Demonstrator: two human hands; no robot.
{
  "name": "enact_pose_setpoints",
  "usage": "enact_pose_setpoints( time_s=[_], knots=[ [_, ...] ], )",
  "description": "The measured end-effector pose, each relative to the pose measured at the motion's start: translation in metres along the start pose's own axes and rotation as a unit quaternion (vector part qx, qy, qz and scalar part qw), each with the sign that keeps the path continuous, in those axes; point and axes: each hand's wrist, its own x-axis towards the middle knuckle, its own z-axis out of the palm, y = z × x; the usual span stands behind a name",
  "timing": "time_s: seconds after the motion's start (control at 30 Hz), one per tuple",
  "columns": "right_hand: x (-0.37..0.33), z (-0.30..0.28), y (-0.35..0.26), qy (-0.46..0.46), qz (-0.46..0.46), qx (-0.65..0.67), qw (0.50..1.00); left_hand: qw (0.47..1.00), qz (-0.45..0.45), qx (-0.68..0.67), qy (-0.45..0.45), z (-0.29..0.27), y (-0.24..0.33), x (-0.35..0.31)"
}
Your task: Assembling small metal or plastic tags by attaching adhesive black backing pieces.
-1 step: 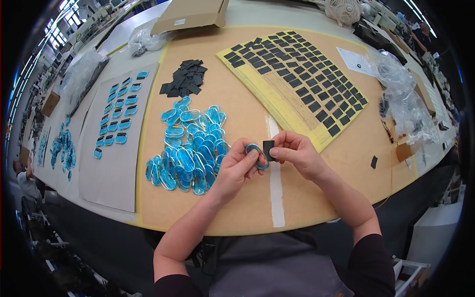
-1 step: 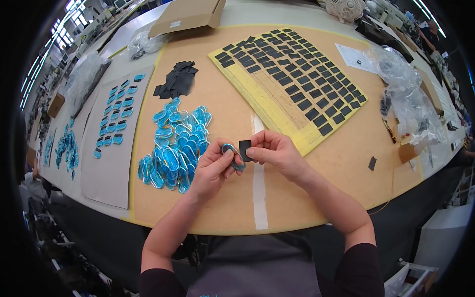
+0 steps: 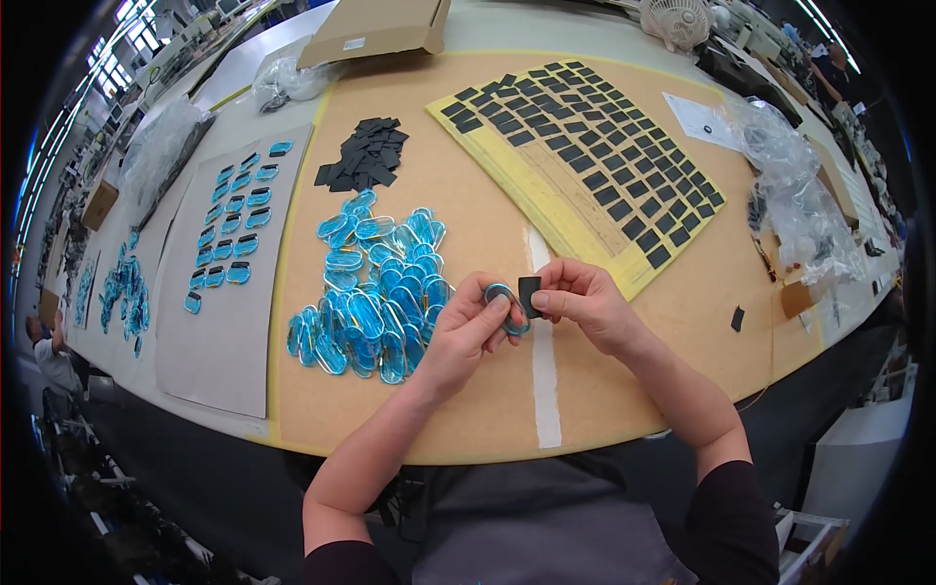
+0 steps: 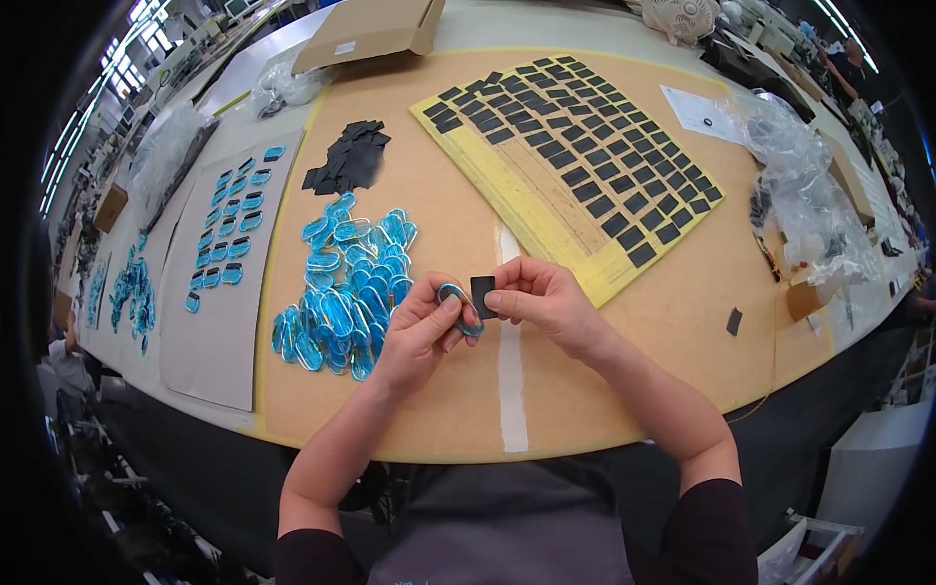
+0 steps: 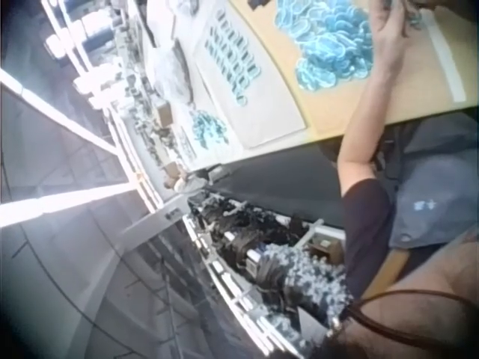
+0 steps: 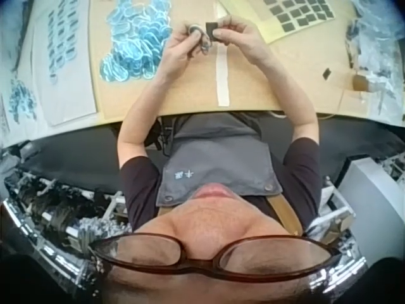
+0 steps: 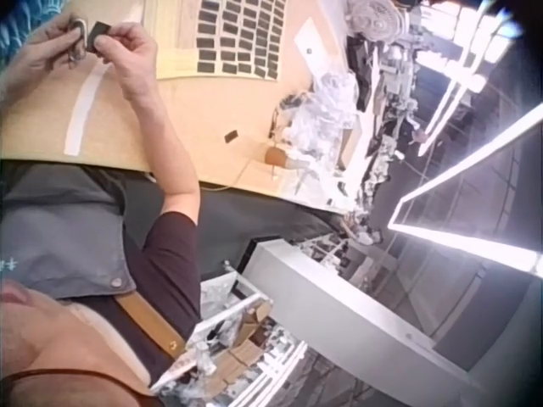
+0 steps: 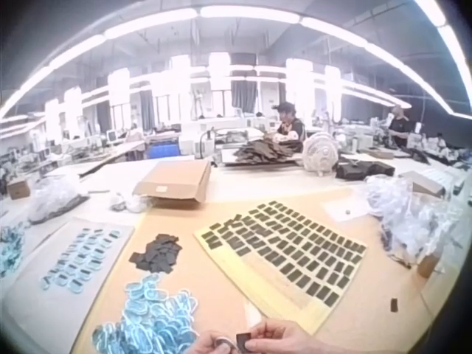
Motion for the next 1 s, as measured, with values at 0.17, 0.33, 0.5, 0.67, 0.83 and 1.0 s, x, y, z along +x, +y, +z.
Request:
enact_pose_setpoints(
  time_s=[0.17, 0.33, 0.5, 0.67, 0.83, 1.0],
  knots=[
    [0.001, -0.001, -0.001, 0.018, -0.036, -0.028, 0.999, 1.0, 0.005, 0.03, -0.009, -0.002, -0.001, 0.001],
    [-0.001, 0.001, -0.005, -0.016, 0.031, 0.014, 0.999, 0.998, 0.004, 0.067, 0.001, 0.001, 0.004, -0.001],
    [-0.001, -0.006, -0.007, -0.063, 0.107, 0.06, 0.99, 0.992, -0.014, 0.111, -0.05, -0.004, 0.004, -0.001],
    [-0.004, -0.007, -0.008, -0.088, 0.11, 0.046, 0.989, 0.988, -0.016, 0.138, -0.073, -0.001, 0.005, -0.004],
    [-0.004, -0.005, -0.008, -0.078, 0.086, -0.008, 0.993, 0.982, -0.019, 0.182, -0.055, -0.003, 0.009, -0.004],
    [-0.006, -0.002, -0.006, -0.068, 0.066, -0.035, 0.995, 0.978, 0.018, 0.202, -0.046, 0.002, 0.005, -0.002]
  ],
)
